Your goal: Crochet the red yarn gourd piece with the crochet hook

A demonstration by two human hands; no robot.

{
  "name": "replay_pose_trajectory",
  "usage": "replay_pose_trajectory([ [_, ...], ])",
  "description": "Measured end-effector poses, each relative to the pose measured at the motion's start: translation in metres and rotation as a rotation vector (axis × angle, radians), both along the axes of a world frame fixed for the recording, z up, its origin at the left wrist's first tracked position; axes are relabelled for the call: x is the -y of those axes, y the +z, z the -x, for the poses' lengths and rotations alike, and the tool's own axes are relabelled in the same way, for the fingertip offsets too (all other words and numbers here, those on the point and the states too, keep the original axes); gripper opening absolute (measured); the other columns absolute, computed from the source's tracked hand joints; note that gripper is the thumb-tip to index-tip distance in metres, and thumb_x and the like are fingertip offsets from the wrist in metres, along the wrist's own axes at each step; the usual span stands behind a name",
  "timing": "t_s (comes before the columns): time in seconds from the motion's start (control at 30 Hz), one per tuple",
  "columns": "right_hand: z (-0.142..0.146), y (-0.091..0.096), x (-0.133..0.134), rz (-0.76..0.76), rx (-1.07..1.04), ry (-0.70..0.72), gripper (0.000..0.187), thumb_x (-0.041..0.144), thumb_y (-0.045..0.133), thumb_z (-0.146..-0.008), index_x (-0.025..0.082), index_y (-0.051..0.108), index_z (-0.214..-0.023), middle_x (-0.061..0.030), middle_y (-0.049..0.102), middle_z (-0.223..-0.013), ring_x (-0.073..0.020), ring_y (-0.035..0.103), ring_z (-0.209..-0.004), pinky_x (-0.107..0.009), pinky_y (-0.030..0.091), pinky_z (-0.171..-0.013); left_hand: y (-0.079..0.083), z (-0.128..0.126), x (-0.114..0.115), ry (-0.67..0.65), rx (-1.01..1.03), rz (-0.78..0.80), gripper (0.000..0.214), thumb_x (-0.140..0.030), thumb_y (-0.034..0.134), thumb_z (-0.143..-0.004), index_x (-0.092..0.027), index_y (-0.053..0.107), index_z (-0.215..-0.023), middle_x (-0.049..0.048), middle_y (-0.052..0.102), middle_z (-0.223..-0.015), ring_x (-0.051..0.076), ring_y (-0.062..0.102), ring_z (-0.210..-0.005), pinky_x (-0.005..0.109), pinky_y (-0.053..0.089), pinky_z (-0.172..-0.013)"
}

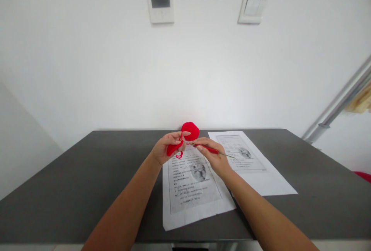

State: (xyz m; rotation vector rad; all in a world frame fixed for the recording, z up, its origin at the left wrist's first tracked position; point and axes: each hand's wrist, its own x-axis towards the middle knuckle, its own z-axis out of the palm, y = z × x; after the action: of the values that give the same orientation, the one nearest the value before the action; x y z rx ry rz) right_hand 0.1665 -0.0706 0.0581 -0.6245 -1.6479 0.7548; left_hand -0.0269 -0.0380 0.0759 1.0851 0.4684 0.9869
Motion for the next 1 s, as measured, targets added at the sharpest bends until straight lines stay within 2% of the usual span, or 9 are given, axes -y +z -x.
replay_pose_trajectory([
  [0.17, -0.002, 0.002, 0.0, 0.032, -0.028, 0.06, 0.014, 0.031, 0.062, -0.085, 0.025, 0.072, -0.093, -0.0042, 0.074, -0.095, -0.021, 0.067, -0.091, -0.038, 0.051, -0.085, 0.001, 0.0, 0.0, -0.022, -0.021, 0.003, 0.039, -0.017, 0.062, -0.055, -0.009, 0.07, -0.093, 0.0008, 0.055, -0.057, 0.009, 0.042, -0.05, 0.027, 0.029, -0.053],
  [0.33, -0.002, 0.001, 0.001, 0.066, -0.12, 0.049, 0.011, 0.029, 0.064, -0.084, 0.024, 0.073, -0.088, -0.0043, 0.073, -0.089, -0.0209, 0.068, -0.085, -0.037, 0.053, -0.08, 0.001, 0.001, -0.001, -0.061, -0.12, 0.006, 0.038, -0.016, 0.064, -0.056, -0.01, 0.07, -0.092, 0.0, 0.054, -0.053, 0.009, 0.041, -0.047, 0.026, 0.025, -0.05],
  [0.6, -0.009, 0.008, 0.0, -0.042, 0.019, 0.128, 0.012, 0.03, 0.063, -0.084, 0.024, 0.073, -0.089, -0.0067, 0.073, -0.093, -0.022, 0.066, -0.093, -0.041, 0.051, -0.086, -0.001, 0.0, -0.001, -0.068, -0.045, 0.02, 0.035, -0.017, 0.062, -0.054, -0.01, 0.071, -0.087, -0.0006, 0.053, -0.05, 0.009, 0.039, -0.046, 0.026, 0.028, -0.049],
  [0.8, -0.014, 0.009, -0.004, 0.037, -0.093, 0.237, 0.009, 0.027, 0.065, -0.083, 0.022, 0.073, -0.084, -0.0053, 0.074, -0.086, -0.0197, 0.067, -0.084, -0.037, 0.052, -0.08, -0.005, 0.0, -0.003, -0.118, -0.037, 0.005, 0.031, -0.012, 0.061, -0.053, -0.008, 0.072, -0.082, 0.0009, 0.055, -0.047, 0.01, 0.043, -0.043, 0.024, 0.028, -0.046],
  [1.0, -0.016, 0.006, -0.008, 0.152, -0.146, 0.26, 0.008, 0.028, 0.068, -0.08, 0.022, 0.074, -0.081, -0.0041, 0.074, -0.08, -0.0188, 0.067, -0.077, -0.034, 0.052, -0.073, -0.008, 0.004, -0.005, -0.064, -0.129, 0.018, 0.027, -0.013, 0.066, -0.051, -0.009, 0.072, -0.077, 0.0019, 0.059, -0.051, 0.01, 0.048, -0.044, 0.023, 0.031, -0.047],
])
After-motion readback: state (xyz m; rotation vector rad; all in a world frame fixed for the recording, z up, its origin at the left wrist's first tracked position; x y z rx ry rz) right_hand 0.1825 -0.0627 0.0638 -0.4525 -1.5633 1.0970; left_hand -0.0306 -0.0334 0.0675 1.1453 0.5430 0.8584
